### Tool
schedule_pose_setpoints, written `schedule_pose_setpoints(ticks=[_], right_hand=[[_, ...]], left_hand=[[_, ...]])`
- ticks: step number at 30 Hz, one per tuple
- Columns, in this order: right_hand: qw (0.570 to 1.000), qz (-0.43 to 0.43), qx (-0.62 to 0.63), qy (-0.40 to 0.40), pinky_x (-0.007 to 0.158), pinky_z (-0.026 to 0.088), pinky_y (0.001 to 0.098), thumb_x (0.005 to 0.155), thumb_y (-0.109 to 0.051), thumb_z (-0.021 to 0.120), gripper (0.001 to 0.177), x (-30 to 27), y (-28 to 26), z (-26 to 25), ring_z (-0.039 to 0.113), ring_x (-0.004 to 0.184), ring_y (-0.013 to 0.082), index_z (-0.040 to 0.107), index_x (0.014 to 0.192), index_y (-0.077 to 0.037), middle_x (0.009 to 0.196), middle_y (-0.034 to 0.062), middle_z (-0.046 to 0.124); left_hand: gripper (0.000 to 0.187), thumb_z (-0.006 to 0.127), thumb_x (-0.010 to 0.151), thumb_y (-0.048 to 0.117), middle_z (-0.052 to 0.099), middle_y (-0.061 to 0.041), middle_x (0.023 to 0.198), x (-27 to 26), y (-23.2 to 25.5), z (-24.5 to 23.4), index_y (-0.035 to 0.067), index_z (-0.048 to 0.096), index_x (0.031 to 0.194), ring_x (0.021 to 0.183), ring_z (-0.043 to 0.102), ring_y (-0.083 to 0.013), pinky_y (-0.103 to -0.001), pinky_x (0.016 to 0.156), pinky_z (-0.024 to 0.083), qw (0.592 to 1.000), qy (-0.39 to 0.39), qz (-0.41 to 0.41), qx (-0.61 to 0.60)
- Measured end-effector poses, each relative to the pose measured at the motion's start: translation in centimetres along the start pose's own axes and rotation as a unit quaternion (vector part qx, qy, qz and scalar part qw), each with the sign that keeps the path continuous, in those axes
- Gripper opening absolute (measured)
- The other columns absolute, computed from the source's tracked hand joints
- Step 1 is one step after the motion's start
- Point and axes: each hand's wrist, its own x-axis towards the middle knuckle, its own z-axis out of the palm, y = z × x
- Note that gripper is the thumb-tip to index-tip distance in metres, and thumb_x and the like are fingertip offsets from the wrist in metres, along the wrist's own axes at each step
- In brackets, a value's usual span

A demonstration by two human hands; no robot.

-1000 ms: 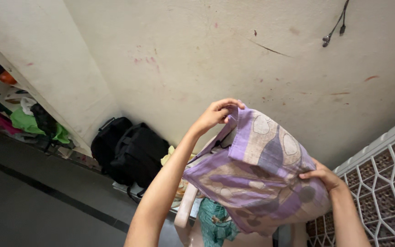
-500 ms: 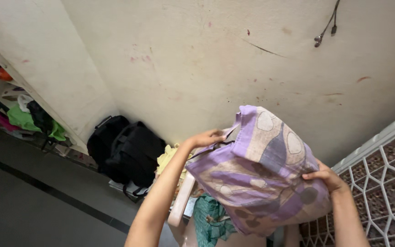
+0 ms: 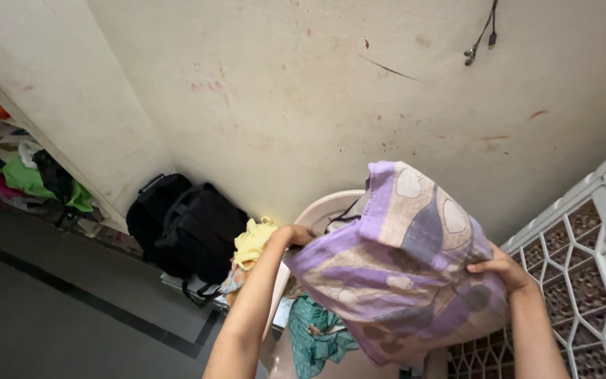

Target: The person places pillowcases onto pillows by pulling the fabric over the pillows and smoothing it down.

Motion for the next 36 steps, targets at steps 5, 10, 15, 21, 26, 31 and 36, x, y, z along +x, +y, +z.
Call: schedule_pose_setpoints(ticks=[5, 10, 15, 21, 26, 31, 36], right_hand=[[1.000, -0.018, 0.026, -0.003, 0.106, 0.044, 0.0405, 0.052, 0.004, 0.072, 0.102, -0.4, 0.7, -0.6, 0.059, 0.124, 0.0275, 0.046, 0.150, -0.002, 0.135, 0.0129, 0.065], [1.000, -0.010, 0.005, 0.016, 0.107, 0.043, 0.0406, 0.052, 0.004, 0.074, 0.103, -0.7, 0.5, -0.5, 0.061, 0.122, 0.0292, 0.046, 0.152, 0.000, 0.135, 0.0157, 0.063], [0.999, -0.019, 0.005, 0.046, 0.103, 0.048, 0.0408, 0.054, -0.002, 0.075, 0.102, -1.1, 0.1, 0.1, 0.062, 0.120, 0.0289, 0.045, 0.151, -0.004, 0.134, 0.0130, 0.065], [0.998, -0.038, 0.033, 0.044, 0.098, 0.051, 0.0410, 0.066, -0.006, 0.076, 0.085, -0.1, 1.9, -0.2, 0.064, 0.114, 0.0293, 0.050, 0.147, 0.000, 0.129, 0.0137, 0.066], [0.997, -0.055, 0.046, 0.040, 0.096, 0.052, 0.0402, 0.070, -0.006, 0.075, 0.077, 1.1, 2.7, 0.2, 0.065, 0.111, 0.0279, 0.053, 0.143, 0.002, 0.126, 0.0123, 0.067], [0.996, -0.057, 0.065, 0.035, 0.091, 0.054, 0.0409, 0.073, -0.008, 0.076, 0.071, 2.3, 2.6, 0.8, 0.067, 0.105, 0.0273, 0.055, 0.140, 0.001, 0.121, 0.0127, 0.069], [0.996, -0.037, 0.071, 0.051, 0.090, 0.055, 0.0409, 0.075, -0.010, 0.075, 0.067, 2.8, 3.5, 0.8, 0.068, 0.102, 0.0271, 0.057, 0.139, 0.000, 0.118, 0.0122, 0.070]], left_hand=[[0.048, 0.064, 0.090, 0.038, 0.073, -0.008, 0.127, 0.4, -0.7, -0.2, 0.019, 0.067, 0.135, 0.103, 0.068, -0.0254, -0.042, 0.089, 0.054, 0.994, 0.006, -0.038, 0.100], [0.036, 0.070, 0.089, 0.033, 0.081, -0.012, 0.099, -0.1, -0.9, -1.3, 0.010, 0.081, 0.115, 0.080, 0.069, -0.0231, -0.038, 0.075, 0.056, 0.976, 0.202, 0.064, 0.053], [0.024, 0.068, 0.094, 0.024, 0.068, -0.003, 0.084, -1.8, 0.6, -3.9, 0.001, 0.071, 0.101, 0.076, 0.058, -0.0133, -0.031, 0.069, 0.050, 0.863, 0.354, 0.281, -0.225], [0.018, 0.056, 0.102, 0.023, 0.052, 0.004, 0.088, -5.1, 4.3, -5.4, 0.007, 0.062, 0.109, 0.080, 0.045, -0.0099, -0.027, 0.074, 0.041, 0.793, 0.362, 0.326, -0.365], [0.022, 0.045, 0.102, 0.025, 0.053, 0.000, 0.091, -4.9, 5.3, -6.6, 0.008, 0.055, 0.110, 0.084, 0.047, -0.0113, -0.030, 0.079, 0.045, 0.764, 0.399, 0.328, -0.387], [0.023, 0.046, 0.105, 0.028, 0.054, -0.001, 0.098, -8.4, 7.2, -7.0, 0.008, 0.054, 0.111, 0.090, 0.049, -0.0118, -0.028, 0.086, 0.044, 0.760, 0.445, 0.297, -0.369], [0.042, 0.062, 0.092, 0.007, 0.065, -0.012, 0.102, -14.4, 9.3, -6.6, 0.014, 0.052, 0.132, 0.090, 0.060, -0.0185, -0.033, 0.075, 0.049, 0.814, 0.303, 0.249, -0.429]])
